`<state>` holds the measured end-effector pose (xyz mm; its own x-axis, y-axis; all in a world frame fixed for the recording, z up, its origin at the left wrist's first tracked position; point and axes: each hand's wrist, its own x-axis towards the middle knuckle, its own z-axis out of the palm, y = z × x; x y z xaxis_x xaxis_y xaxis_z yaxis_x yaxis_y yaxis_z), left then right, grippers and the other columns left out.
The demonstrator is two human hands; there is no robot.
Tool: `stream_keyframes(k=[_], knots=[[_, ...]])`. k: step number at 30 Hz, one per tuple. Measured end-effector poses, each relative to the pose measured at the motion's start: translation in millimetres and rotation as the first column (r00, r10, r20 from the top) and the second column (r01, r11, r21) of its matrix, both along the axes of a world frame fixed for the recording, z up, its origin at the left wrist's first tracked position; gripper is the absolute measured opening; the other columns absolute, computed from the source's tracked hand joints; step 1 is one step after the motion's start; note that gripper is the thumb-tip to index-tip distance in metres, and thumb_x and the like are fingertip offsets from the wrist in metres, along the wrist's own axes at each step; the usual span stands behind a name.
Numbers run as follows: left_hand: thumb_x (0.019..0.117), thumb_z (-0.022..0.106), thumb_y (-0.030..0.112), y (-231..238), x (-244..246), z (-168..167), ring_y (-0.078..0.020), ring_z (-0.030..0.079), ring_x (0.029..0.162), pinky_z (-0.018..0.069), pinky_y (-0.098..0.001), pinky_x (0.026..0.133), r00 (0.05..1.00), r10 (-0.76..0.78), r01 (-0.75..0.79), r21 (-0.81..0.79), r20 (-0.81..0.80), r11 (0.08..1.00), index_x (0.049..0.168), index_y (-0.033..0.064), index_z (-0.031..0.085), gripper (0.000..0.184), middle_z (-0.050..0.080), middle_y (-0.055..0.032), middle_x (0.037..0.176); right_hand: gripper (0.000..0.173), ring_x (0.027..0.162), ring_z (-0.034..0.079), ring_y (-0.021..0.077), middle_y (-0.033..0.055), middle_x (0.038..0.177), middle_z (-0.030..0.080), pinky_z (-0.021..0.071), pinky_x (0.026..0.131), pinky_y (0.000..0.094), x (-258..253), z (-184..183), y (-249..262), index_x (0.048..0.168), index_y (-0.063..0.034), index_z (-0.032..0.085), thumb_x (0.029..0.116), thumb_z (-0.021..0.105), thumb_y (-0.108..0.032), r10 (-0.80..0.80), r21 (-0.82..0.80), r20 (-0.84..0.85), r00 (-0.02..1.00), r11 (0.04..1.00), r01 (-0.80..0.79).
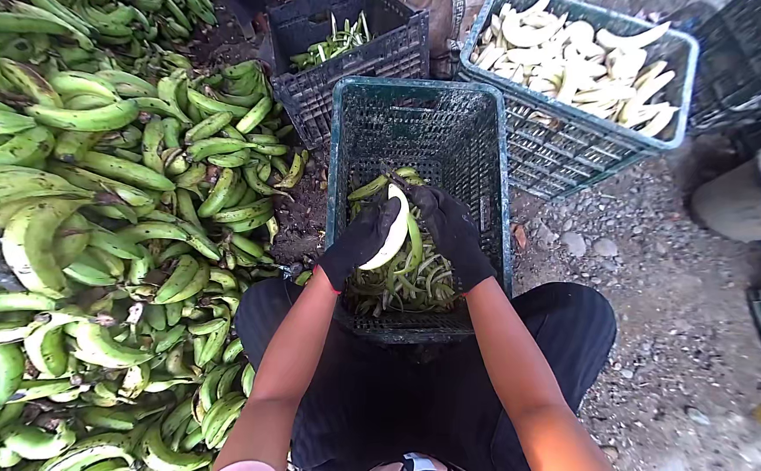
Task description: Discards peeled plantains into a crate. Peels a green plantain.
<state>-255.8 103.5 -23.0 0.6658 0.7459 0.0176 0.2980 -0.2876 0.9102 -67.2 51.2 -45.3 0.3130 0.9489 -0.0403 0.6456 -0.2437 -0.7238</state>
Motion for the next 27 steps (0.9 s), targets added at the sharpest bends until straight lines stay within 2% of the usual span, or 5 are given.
stream_keyframes(k=[4, 9, 15, 23, 27], knots=[[0.1079, 0.017, 0.050, 10, 9, -18, -0.0189, 0.069, 0.090, 0.0607, -0.0394, 0.079, 0.920, 0.303, -0.242, -0.250, 0.250, 0.938, 0.150, 0.0078, 0.038, 0.064, 0.066, -0.0140, 0.112, 0.071, 0.128, 0.055, 0.0392, 0.0187, 0.139, 0.060, 0.0415, 0.102, 0.0659, -13, -15, -16, 0.146, -0.0197, 0.057, 0.1013, 0.028, -0.067, -0.064, 0.196, 0.001, 0.998, 0.979, 0.063], [0.1104, 0.023, 0.047, 13, 10, -14, -0.0111, 0.062, 0.058, 0.0556, -0.0261, 0.053, 0.687, 0.622, -0.138, -0.773, 0.376, 0.620, 0.101, 0.0090, 0.053, 0.049, 0.062, -0.0032, 0.073, 0.077, 0.123, 0.056, 0.0405, 0.0182, 0.126, 0.064, 0.0390, 0.102, 0.0647, -46, -51, -48, 0.138, -0.0220, 0.064, 0.0938, 0.037, -0.078, -0.134, 0.534, 0.284, 0.949, 0.845, -0.040], [0.1110, 0.022, 0.042, 14, 7, -12, -0.0092, 0.060, 0.052, 0.0522, -0.0207, 0.047, 0.549, 0.774, -0.038, -0.915, 0.316, 0.401, 0.099, 0.0120, 0.048, 0.042, 0.058, -0.0026, 0.069, 0.077, 0.133, 0.048, 0.0384, 0.0146, 0.133, 0.061, 0.0264, 0.113, 0.0639, -54, -65, -54, 0.138, -0.0259, 0.064, 0.0905, 0.040, -0.082, -0.223, 0.601, 0.342, 0.913, 0.798, -0.031], [0.1115, 0.026, 0.039, 17, 7, -4, -0.0117, 0.060, 0.056, 0.0530, -0.0250, 0.048, 0.549, 0.780, -0.247, -0.834, 0.299, 0.493, 0.107, 0.0118, 0.047, 0.035, 0.058, -0.0035, 0.072, 0.072, 0.114, 0.059, 0.0403, 0.0187, 0.121, 0.065, 0.0409, 0.093, 0.0625, -63, -38, -56, 0.138, -0.0254, 0.066, 0.0938, 0.040, -0.076, -0.149, 0.392, 0.248, 0.957, 0.919, 0.041], [0.1106, 0.032, 0.042, 3, 10, -11, -0.0113, 0.063, 0.070, 0.0580, -0.0316, 0.064, 0.680, 0.658, -0.363, -0.631, 0.323, 0.685, 0.124, 0.0082, 0.054, 0.042, 0.062, -0.0042, 0.085, 0.073, 0.114, 0.058, 0.0472, 0.0247, 0.129, 0.060, 0.0453, 0.084, 0.0686, -56, -24, -52, 0.145, -0.0237, 0.059, 0.0987, 0.029, -0.072, -0.068, 0.147, 0.146, 0.987, 0.988, 0.046]])
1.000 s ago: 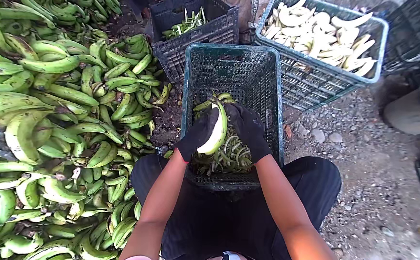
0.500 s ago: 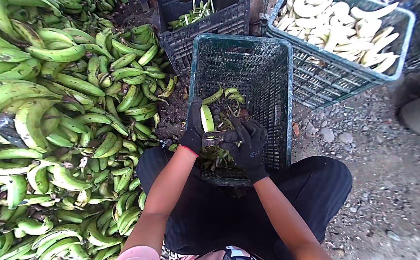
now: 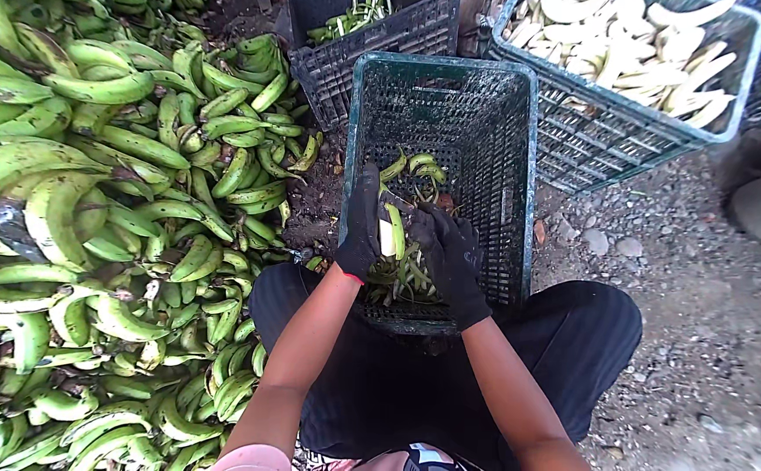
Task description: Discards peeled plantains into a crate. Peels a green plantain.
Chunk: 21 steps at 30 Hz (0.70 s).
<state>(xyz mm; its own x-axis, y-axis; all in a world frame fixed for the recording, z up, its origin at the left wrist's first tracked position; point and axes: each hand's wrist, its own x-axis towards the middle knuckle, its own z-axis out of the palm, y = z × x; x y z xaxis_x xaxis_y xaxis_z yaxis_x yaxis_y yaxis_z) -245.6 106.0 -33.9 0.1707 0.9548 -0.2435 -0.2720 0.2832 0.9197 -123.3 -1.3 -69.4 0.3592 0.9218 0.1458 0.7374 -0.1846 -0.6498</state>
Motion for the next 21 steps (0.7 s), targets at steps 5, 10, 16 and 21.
stream_keyframes(k=[5, 10, 16, 21], knots=[[0.1114, 0.021, 0.043, 7, -4, -5, -0.0086, 0.062, 0.072, 0.0564, -0.0286, 0.064, 0.998, -0.031, 0.036, 0.099, -0.058, 0.994, 0.121, 0.0074, 0.054, 0.049, 0.060, -0.0031, 0.087, 0.077, 0.117, 0.057, 0.0442, 0.0209, 0.129, 0.061, 0.0429, 0.087, 0.0642, -2, -3, 3, 0.151, -0.0301, 0.052, 0.0940, 0.034, -0.078, -0.080, 0.154, 0.233, 0.969, 0.987, 0.044], [0.1109, 0.024, 0.026, 4, 2, 2, -0.0100, 0.063, 0.093, 0.0545, -0.0287, 0.085, 0.917, -0.060, 0.226, 0.389, -0.395, 0.893, 0.124, -0.0025, 0.056, 0.045, 0.065, -0.0108, 0.106, 0.061, 0.116, 0.058, 0.0471, 0.0241, 0.129, 0.061, 0.0458, 0.084, 0.0690, 6, 14, 11, 0.149, -0.0264, 0.053, 0.1020, 0.036, -0.060, -0.073, -0.043, 0.024, 0.997, 0.996, 0.074], [0.1090, 0.027, 0.039, -12, -1, 0, -0.0133, 0.045, 0.141, 0.0341, -0.0325, 0.119, 0.827, -0.178, 0.469, 0.478, -0.534, 0.742, 0.152, 0.0004, 0.043, 0.060, 0.045, -0.0160, 0.156, 0.060, 0.118, 0.063, 0.0253, 0.0124, 0.124, 0.069, 0.0475, 0.098, 0.0567, 31, 15, 30, 0.136, -0.0140, 0.064, 0.1061, 0.030, -0.053, 0.041, -0.046, -0.353, 0.935, 0.997, -0.061], [0.1080, 0.030, 0.037, -18, 0, 5, -0.0152, 0.063, 0.119, 0.0508, -0.0366, 0.103, 0.772, -0.269, 0.564, 0.423, -0.576, 0.709, 0.153, 0.0005, 0.041, 0.059, 0.058, -0.0167, 0.142, 0.050, 0.120, 0.062, 0.0264, 0.0119, 0.128, 0.067, 0.0478, 0.098, 0.0579, 42, 2, 37, 0.140, -0.0170, 0.061, 0.1061, 0.037, -0.045, -0.037, -0.078, -0.403, 0.915, 0.997, 0.006]])
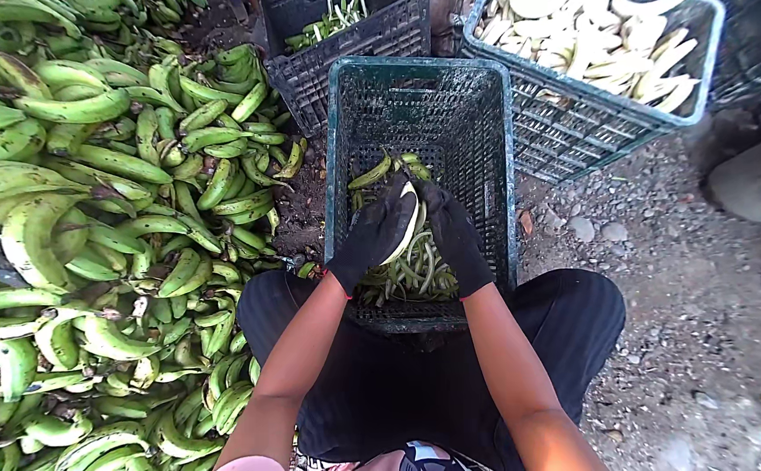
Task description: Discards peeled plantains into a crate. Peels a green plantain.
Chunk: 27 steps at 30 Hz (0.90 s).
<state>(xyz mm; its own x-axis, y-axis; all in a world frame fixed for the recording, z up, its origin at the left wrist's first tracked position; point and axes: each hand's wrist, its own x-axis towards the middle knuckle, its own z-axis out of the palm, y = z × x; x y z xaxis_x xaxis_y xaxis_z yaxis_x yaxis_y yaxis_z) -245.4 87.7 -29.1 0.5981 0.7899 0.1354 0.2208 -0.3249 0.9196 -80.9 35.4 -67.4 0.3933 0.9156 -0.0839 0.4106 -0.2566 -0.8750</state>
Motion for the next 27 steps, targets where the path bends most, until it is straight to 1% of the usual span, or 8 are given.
stream_keyframes(k=[3, 5, 7, 9, 15, 20, 23, 27], knots=[[0.1064, 0.019, 0.037, 12, 3, 2, -0.0151, 0.065, 0.063, 0.0591, -0.0334, 0.057, 0.965, 0.057, 0.021, -0.295, 0.255, 0.955, 0.148, 0.0049, 0.039, 0.056, 0.067, -0.0059, 0.086, 0.070, 0.127, 0.057, 0.0281, 0.0150, 0.136, 0.062, 0.0447, 0.105, 0.0542, 0, -3, -7, 0.144, -0.0148, 0.058, 0.1012, 0.033, -0.064, -0.010, 0.114, 0.053, 0.999, 0.994, 0.004], [0.1069, 0.009, 0.045, 21, -4, 0, -0.0112, 0.064, 0.062, 0.0577, -0.0279, 0.054, 0.904, 0.130, 0.080, -0.458, 0.408, 0.885, 0.133, 0.0084, 0.051, 0.062, 0.067, -0.0025, 0.080, 0.077, 0.127, 0.057, 0.0361, 0.0194, 0.136, 0.062, 0.0435, 0.105, 0.0599, -4, -9, -18, 0.143, -0.0128, 0.060, 0.1000, 0.030, -0.069, 0.042, 0.193, 0.238, 0.970, 0.977, -0.090], [0.1085, 0.011, 0.046, 27, -13, 0, -0.0086, 0.065, 0.068, 0.0587, -0.0254, 0.062, 0.866, 0.184, 0.120, -0.551, 0.465, 0.826, 0.132, 0.0077, 0.057, 0.064, 0.067, -0.0012, 0.084, 0.078, 0.119, 0.059, 0.0417, 0.0211, 0.129, 0.064, 0.0451, 0.096, 0.0646, -8, -17, -29, 0.140, -0.0165, 0.063, 0.0962, 0.034, -0.075, 0.064, 0.274, 0.435, 0.898, 0.941, -0.199], [0.1092, 0.011, 0.045, 28, -15, 7, -0.0072, 0.059, 0.053, 0.0547, -0.0214, 0.049, 0.828, 0.246, 0.194, -0.668, 0.504, 0.718, 0.126, 0.0047, 0.059, 0.065, 0.060, 0.0008, 0.068, 0.082, 0.115, 0.060, 0.0414, 0.0205, 0.127, 0.064, 0.0442, 0.094, 0.0640, -12, -24, -39, 0.139, -0.0193, 0.064, 0.0931, 0.035, -0.080, 0.049, 0.353, 0.559, 0.828, 0.890, -0.290], [0.1080, 0.008, 0.046, 35, -22, 12, -0.0083, 0.052, 0.044, 0.0470, -0.0205, 0.041, 0.802, 0.297, 0.296, -0.776, 0.519, 0.558, 0.114, 0.0025, 0.066, 0.072, 0.054, 0.0007, 0.060, 0.087, 0.123, 0.058, 0.0381, 0.0162, 0.126, 0.066, 0.0398, 0.101, 0.0622, -17, -31, -40, 0.133, -0.0238, 0.068, 0.0887, 0.030, -0.087, -0.021, 0.446, 0.596, 0.803, 0.840, -0.309], [0.1109, 0.015, 0.038, 23, -14, 9, -0.0063, 0.060, 0.054, 0.0557, -0.0225, 0.054, 0.871, 0.316, -0.047, -0.578, 0.375, 0.815, 0.121, 0.0011, 0.061, 0.060, 0.061, 0.0009, 0.066, 0.074, 0.115, 0.060, 0.0426, 0.0200, 0.126, 0.065, 0.0443, 0.088, 0.0653, -27, -6, -37, 0.137, -0.0255, 0.067, 0.0923, 0.039, -0.078, 0.092, 0.206, 0.500, 0.861, 0.953, -0.221], [0.1121, 0.014, 0.032, 16, -8, 2, -0.0072, 0.063, 0.096, 0.0540, -0.0266, 0.088, 0.922, 0.297, -0.225, -0.282, 0.247, 0.933, 0.130, -0.0023, 0.056, 0.057, 0.065, -0.0080, 0.108, 0.063, 0.124, 0.055, 0.0441, 0.0225, 0.138, 0.058, 0.0456, 0.092, 0.0682, -30, 0, -23, 0.146, -0.0212, 0.058, 0.1004, 0.042, -0.061, 0.126, 0.005, 0.253, 0.959, 0.991, -0.131], [0.1107, 0.017, 0.034, 4, 1, 1, -0.0152, 0.060, 0.116, 0.0481, -0.0342, 0.103, 0.944, 0.323, -0.317, -0.095, 0.063, 0.944, 0.139, -0.0030, 0.052, 0.058, 0.061, -0.0175, 0.128, 0.052, 0.116, 0.063, 0.0247, 0.0138, 0.126, 0.067, 0.0484, 0.098, 0.0525, -33, 4, -4, 0.142, -0.0113, 0.058, 0.1068, 0.039, -0.044, 0.073, 0.017, -0.096, 0.993, 0.997, -0.071]])
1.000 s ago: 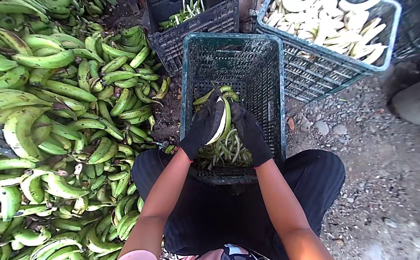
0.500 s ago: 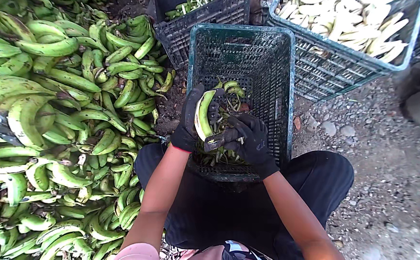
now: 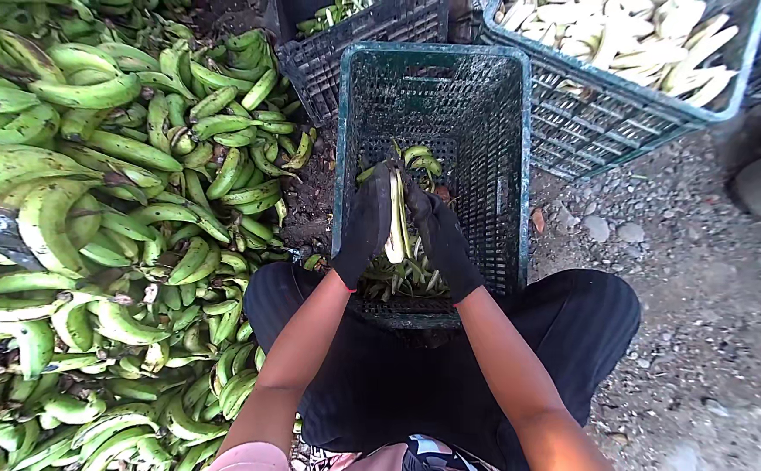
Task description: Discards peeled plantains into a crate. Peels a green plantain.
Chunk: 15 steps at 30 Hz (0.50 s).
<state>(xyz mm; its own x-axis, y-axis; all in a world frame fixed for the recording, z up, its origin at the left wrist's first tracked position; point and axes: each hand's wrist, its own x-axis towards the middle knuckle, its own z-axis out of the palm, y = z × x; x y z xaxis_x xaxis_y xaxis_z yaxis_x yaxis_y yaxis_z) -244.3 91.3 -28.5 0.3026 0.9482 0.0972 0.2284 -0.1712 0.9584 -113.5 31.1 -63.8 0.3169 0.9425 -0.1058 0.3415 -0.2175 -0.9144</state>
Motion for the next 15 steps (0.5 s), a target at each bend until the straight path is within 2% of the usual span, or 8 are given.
stream_keyframes(k=[2, 4, 6, 9, 10, 11, 13, 15], knots=[[0.1113, 0.019, 0.032, -5, -1, 4, -0.0140, 0.055, 0.125, 0.0415, -0.0318, 0.110, 0.999, -0.042, 0.044, 0.043, -0.032, 0.998, 0.143, -0.0039, 0.050, 0.057, 0.058, -0.0194, 0.137, 0.048, 0.114, 0.063, 0.0201, 0.0118, 0.125, 0.067, 0.0494, 0.098, 0.0476, 1, 2, 3, 0.141, -0.0100, 0.058, 0.1091, 0.037, -0.039, 0.006, 0.009, -0.114, 0.993, 1.000, -0.005], [0.1110, 0.017, 0.034, -4, -3, 3, -0.0101, 0.057, 0.121, 0.0449, -0.0293, 0.106, 0.992, -0.123, 0.123, 0.050, -0.011, 0.991, 0.144, 0.0002, 0.050, 0.057, 0.060, -0.0148, 0.134, 0.048, 0.114, 0.062, 0.0176, 0.0107, 0.125, 0.067, 0.0495, 0.099, 0.0452, 3, 0, 5, 0.139, -0.0090, 0.059, 0.1100, 0.035, -0.039, 0.002, 0.019, -0.177, 0.984, 1.000, 0.002], [0.1099, 0.021, 0.035, -8, -1, 1, -0.0102, 0.064, 0.094, 0.0557, -0.0314, 0.085, 0.982, -0.184, 0.185, -0.012, 0.049, 0.983, 0.140, 0.0026, 0.053, 0.055, 0.066, -0.0093, 0.112, 0.046, 0.108, 0.062, 0.0129, 0.0092, 0.120, 0.066, 0.0513, 0.095, 0.0396, 8, -2, 5, 0.136, -0.0064, 0.059, 0.1099, 0.035, -0.037, -0.027, 0.071, -0.224, 0.974, 0.996, 0.044], [0.1082, 0.016, 0.041, -4, 0, 5, -0.0101, 0.062, 0.062, 0.0571, -0.0286, 0.059, 0.920, -0.269, 0.321, -0.153, 0.286, 0.935, 0.141, 0.0046, 0.048, 0.058, 0.065, -0.0011, 0.078, 0.052, 0.107, 0.060, 0.0029, 0.0038, 0.121, 0.065, 0.0513, 0.094, 0.0278, 17, 0, 2, 0.139, -0.0068, 0.057, 0.1075, 0.038, -0.044, -0.022, 0.174, -0.242, 0.970, 0.982, 0.066], [0.1069, 0.012, 0.045, 1, -2, 5, -0.0100, 0.061, 0.058, 0.0561, -0.0274, 0.054, 0.884, -0.279, 0.368, -0.190, 0.375, 0.910, 0.141, 0.0060, 0.047, 0.063, 0.064, 0.0002, 0.073, 0.056, 0.105, 0.059, 0.0022, 0.0029, 0.118, 0.064, 0.0503, 0.092, 0.0270, 20, 0, -1, 0.136, -0.0070, 0.057, 0.1060, 0.038, -0.050, -0.021, 0.189, -0.193, 0.981, 0.980, 0.058], [0.1062, 0.009, 0.047, 6, -6, 6, -0.0088, 0.060, 0.056, 0.0545, -0.0247, 0.051, 0.852, -0.264, 0.398, -0.233, 0.452, 0.887, 0.137, 0.0084, 0.049, 0.064, 0.064, 0.0010, 0.072, 0.064, 0.109, 0.059, 0.0042, 0.0045, 0.122, 0.065, 0.0498, 0.096, 0.0293, 25, -2, -6, 0.138, -0.0068, 0.058, 0.1038, 0.038, -0.058, 0.003, 0.208, -0.132, 0.991, 0.978, 0.024], [0.1080, 0.018, 0.042, 14, -14, 6, -0.0087, 0.062, 0.060, 0.0558, -0.0233, 0.052, 0.848, -0.232, 0.393, -0.272, 0.476, 0.878, 0.132, 0.0091, 0.056, 0.055, 0.065, -0.0008, 0.080, 0.083, 0.124, 0.058, 0.0164, 0.0107, 0.132, 0.065, 0.0455, 0.107, 0.0418, 34, -5, -16, 0.141, -0.0087, 0.060, 0.0973, 0.035, -0.074, 0.078, 0.219, 0.050, 0.996, 0.972, -0.087], [0.1088, 0.025, 0.035, 20, -21, 6, -0.0140, 0.069, 0.075, 0.0610, -0.0303, 0.068, 0.872, -0.253, 0.374, -0.236, 0.418, 0.897, 0.134, 0.0048, 0.059, 0.051, 0.071, -0.0068, 0.095, 0.089, 0.125, 0.057, 0.0313, 0.0159, 0.132, 0.064, 0.0452, 0.104, 0.0565, 40, -7, -26, 0.141, -0.0149, 0.062, 0.0924, 0.030, -0.083, 0.150, 0.200, 0.280, 0.948, 0.957, -0.210]])
